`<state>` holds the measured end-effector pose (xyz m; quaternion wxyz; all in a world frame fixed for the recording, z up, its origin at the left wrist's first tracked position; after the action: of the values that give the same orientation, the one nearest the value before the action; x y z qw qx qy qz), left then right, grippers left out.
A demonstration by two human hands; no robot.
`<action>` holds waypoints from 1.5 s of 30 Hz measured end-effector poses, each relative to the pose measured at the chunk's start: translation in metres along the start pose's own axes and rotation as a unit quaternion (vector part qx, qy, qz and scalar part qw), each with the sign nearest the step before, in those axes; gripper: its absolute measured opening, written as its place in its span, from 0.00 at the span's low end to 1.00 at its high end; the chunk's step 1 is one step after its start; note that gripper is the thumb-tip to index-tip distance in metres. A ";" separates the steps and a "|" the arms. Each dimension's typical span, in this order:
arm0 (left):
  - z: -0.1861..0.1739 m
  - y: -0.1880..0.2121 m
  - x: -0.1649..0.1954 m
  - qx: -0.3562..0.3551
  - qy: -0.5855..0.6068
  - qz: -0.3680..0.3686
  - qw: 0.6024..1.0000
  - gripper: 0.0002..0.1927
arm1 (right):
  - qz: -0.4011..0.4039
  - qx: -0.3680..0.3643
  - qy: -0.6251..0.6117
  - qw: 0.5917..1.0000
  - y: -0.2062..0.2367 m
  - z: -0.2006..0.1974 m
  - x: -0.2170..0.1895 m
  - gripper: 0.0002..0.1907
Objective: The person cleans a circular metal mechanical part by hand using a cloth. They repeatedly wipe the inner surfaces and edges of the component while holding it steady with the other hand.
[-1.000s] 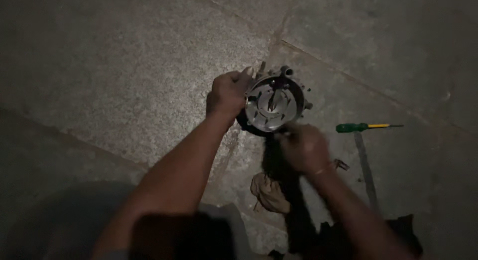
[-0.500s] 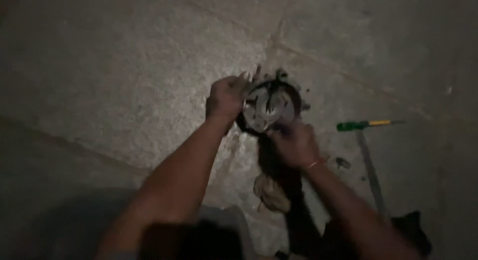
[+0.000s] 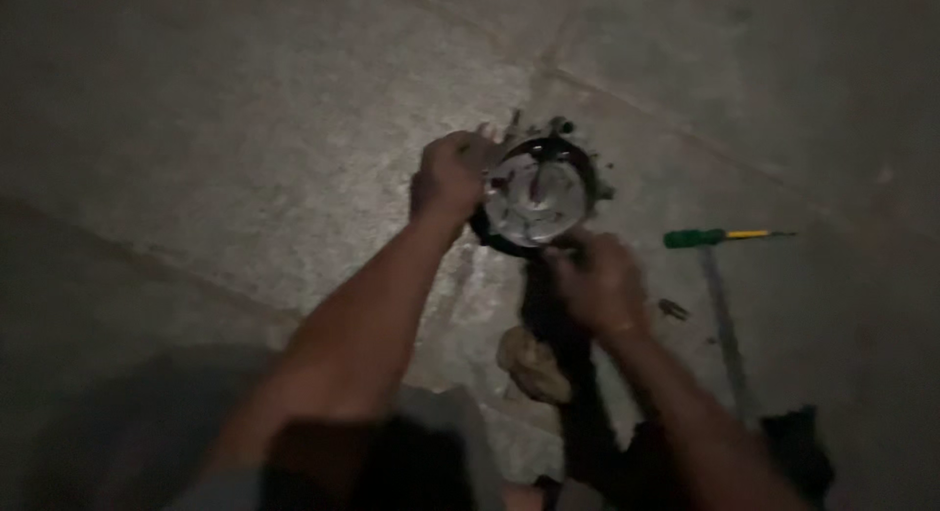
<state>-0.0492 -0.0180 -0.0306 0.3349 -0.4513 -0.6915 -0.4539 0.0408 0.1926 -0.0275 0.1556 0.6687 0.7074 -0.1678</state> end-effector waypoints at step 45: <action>0.007 0.001 -0.007 -0.030 0.032 0.001 0.999 0.24 | 0.000 0.051 0.059 0.997 0.008 -0.006 0.002 0.10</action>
<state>-0.0461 -0.0135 -0.0391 0.3433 -0.4475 -0.6660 -0.4882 0.0489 0.1972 -0.0236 0.0794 0.6842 0.7062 -0.1642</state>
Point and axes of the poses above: each hand's wrist, its own y-axis away from the middle knuckle, its own z-axis out of the palm, x = y × z, the point moved 5 cm from there along -y, towards the middle knuckle, and after that the axes turned 4 degrees about -x, right-handed, at the moved point
